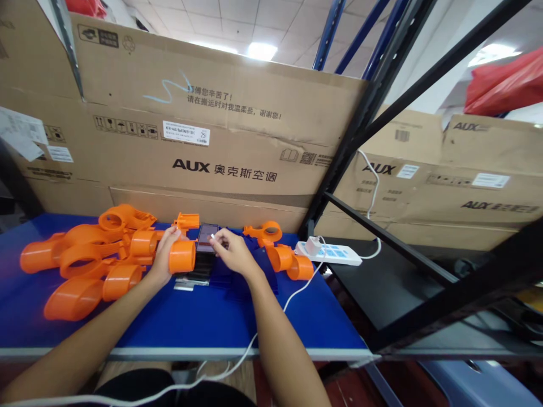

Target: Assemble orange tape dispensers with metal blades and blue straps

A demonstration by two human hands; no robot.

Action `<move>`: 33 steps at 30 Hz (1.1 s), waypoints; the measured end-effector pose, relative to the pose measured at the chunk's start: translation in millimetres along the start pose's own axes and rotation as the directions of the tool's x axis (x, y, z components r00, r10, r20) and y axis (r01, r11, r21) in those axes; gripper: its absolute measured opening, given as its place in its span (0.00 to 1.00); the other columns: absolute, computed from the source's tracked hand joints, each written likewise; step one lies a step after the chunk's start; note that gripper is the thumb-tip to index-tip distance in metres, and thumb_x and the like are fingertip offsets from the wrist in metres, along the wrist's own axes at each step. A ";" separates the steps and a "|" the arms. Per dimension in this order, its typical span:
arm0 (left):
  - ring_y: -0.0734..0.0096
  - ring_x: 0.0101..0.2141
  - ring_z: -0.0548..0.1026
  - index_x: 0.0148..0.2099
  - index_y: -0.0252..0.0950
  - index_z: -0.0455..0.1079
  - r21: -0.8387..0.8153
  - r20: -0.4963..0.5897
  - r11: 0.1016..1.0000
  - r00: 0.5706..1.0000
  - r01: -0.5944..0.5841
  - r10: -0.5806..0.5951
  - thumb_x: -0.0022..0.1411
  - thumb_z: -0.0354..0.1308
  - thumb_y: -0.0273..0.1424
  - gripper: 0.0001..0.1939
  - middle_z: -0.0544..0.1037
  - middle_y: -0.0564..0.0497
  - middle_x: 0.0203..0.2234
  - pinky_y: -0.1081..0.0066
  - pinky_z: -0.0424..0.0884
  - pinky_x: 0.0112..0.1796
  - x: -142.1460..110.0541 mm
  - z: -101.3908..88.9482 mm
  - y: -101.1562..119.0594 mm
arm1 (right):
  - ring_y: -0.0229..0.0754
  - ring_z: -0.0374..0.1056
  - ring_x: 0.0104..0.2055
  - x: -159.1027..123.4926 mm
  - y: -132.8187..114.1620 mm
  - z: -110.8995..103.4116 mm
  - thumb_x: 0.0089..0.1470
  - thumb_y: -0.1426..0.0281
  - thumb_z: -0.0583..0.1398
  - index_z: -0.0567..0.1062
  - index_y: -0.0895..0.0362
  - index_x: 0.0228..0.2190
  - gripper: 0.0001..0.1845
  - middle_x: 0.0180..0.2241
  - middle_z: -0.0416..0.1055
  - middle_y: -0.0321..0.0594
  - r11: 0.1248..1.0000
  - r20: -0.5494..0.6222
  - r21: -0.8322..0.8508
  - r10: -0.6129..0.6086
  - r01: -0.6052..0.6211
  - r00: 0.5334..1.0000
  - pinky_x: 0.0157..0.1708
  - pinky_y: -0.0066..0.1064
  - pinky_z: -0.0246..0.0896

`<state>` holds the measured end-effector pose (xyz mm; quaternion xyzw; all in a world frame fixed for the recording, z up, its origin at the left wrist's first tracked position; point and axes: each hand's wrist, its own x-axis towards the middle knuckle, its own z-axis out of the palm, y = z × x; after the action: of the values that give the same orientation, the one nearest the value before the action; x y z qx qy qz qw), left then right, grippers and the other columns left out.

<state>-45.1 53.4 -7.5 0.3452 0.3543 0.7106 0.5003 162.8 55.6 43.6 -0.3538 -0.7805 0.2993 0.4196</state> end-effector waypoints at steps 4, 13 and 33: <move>0.65 0.25 0.77 0.44 0.41 0.66 0.038 0.127 0.998 0.990 0.059 -0.063 0.54 0.68 0.48 0.23 0.79 0.54 0.27 0.68 0.71 0.31 -5.3 3.8 -4.3 | 0.37 0.64 0.23 6.6 13.6 1.1 0.56 0.50 0.65 0.69 0.53 0.31 0.20 0.23 0.68 0.32 0.980 -0.192 0.193 0.085 -0.047 0.978 0.23 0.28 0.60; 0.68 0.23 0.75 0.42 0.39 0.71 0.089 0.289 0.991 0.950 0.096 -0.118 0.54 0.68 0.49 0.22 0.83 0.49 0.33 0.70 0.68 0.29 -9.9 6.5 -6.1 | 0.35 0.64 0.18 3.1 14.8 9.0 0.58 0.50 0.62 0.70 0.53 0.34 0.19 0.25 0.71 0.32 0.955 -0.174 0.276 0.157 -0.104 0.972 0.19 0.26 0.59; 0.73 0.18 0.72 0.49 0.36 0.71 0.078 0.365 0.990 0.921 0.117 -0.137 0.59 0.66 0.46 0.23 0.85 0.44 0.35 0.73 0.65 0.22 -13.0 7.3 3.8 | 0.42 0.67 0.29 4.8 20.1 13.0 0.59 0.57 0.60 0.76 0.53 0.37 0.13 0.27 0.71 0.35 0.988 -0.214 0.145 0.088 -0.057 0.973 0.28 0.30 0.63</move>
<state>-37.2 41.2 -2.3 0.4624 0.2949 0.5892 0.5933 155.6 68.7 24.3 -0.3834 -0.6932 0.3265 0.5156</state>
